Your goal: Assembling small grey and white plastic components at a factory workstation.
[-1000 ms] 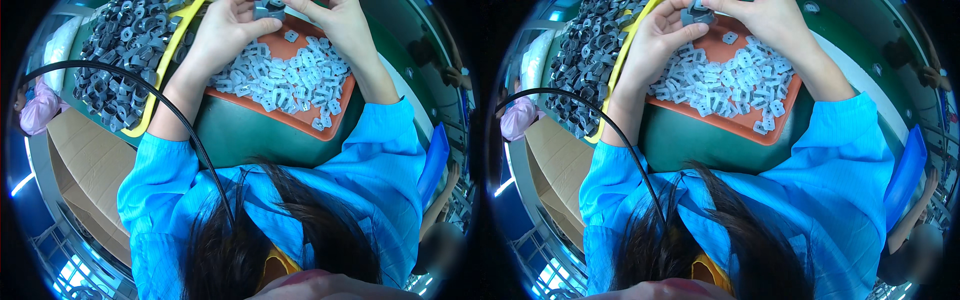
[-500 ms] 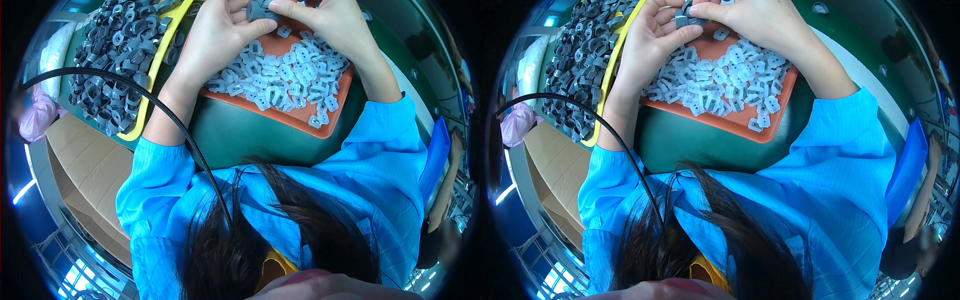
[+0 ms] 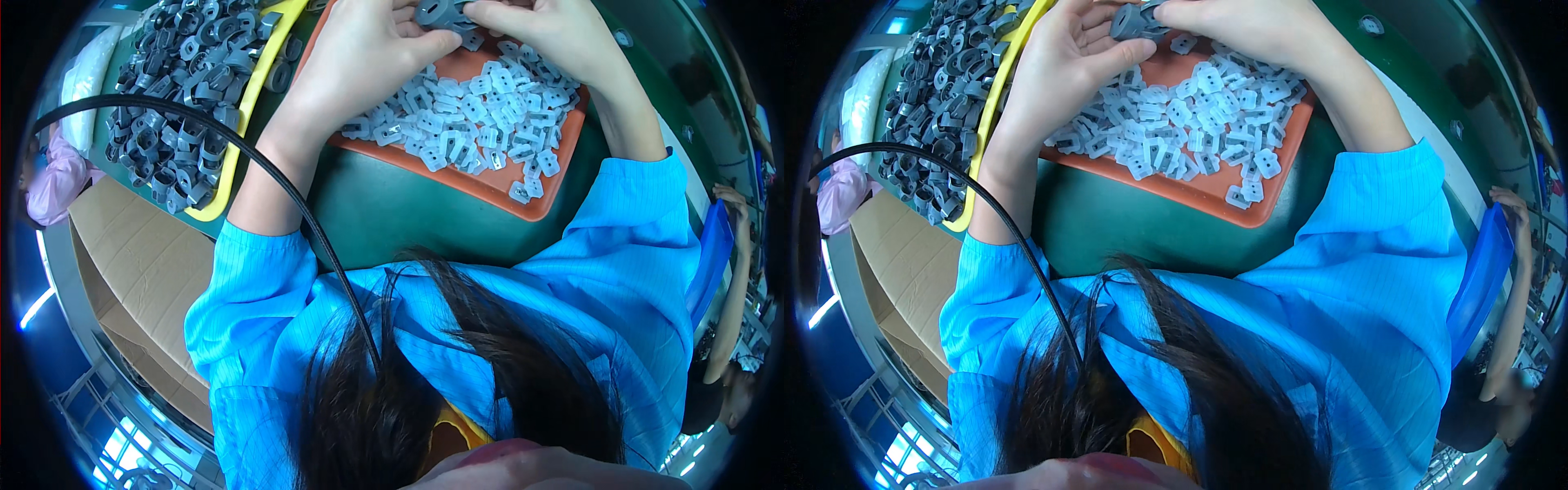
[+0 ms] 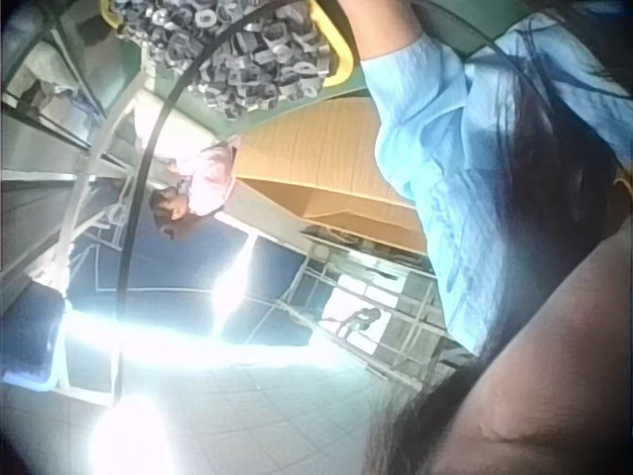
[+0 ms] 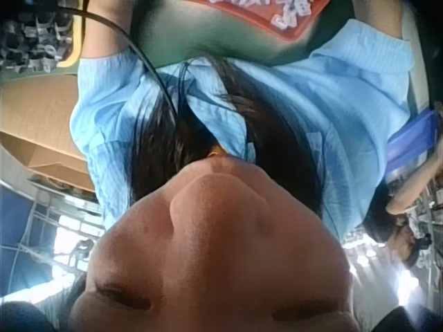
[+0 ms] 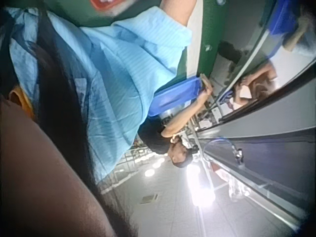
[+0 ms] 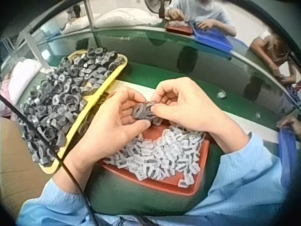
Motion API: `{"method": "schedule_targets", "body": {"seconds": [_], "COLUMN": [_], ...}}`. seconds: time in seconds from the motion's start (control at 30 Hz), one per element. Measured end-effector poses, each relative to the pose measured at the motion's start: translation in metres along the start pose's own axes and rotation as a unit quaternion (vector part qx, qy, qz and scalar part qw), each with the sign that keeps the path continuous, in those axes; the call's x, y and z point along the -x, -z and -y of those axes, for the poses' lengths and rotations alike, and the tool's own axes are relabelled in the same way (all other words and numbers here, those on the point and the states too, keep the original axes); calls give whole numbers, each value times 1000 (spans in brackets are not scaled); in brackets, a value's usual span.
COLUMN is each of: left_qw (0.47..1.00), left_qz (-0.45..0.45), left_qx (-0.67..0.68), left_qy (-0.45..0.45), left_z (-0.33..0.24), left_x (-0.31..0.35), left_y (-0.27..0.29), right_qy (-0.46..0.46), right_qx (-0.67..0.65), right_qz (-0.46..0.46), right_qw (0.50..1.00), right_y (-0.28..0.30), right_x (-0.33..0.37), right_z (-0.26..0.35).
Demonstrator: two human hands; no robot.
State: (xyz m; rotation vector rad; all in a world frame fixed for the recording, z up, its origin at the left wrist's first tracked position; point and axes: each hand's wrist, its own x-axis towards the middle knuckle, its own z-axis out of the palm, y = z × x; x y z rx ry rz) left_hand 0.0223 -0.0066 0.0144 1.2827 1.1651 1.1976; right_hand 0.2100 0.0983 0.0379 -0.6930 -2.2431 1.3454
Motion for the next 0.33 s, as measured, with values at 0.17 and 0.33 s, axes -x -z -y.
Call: {"method": "schedule_targets", "body": {"seconds": [0.17,0.33], "left_qw": [984,985], "left_qz": [-32,-40], "left_qx": [174,130], "left_qy": [10,103], "left_z": [9,5], "left_x": [-6,-5], "left_y": [14,20], "right_qy": [-144,-124], "right_qx": [-223,-307], "right_qz": [-24,-36], "right_qw": [964,943], "right_y": [-3,-15], "right_x": [-8,-7], "right_z": [-13,-25]}}
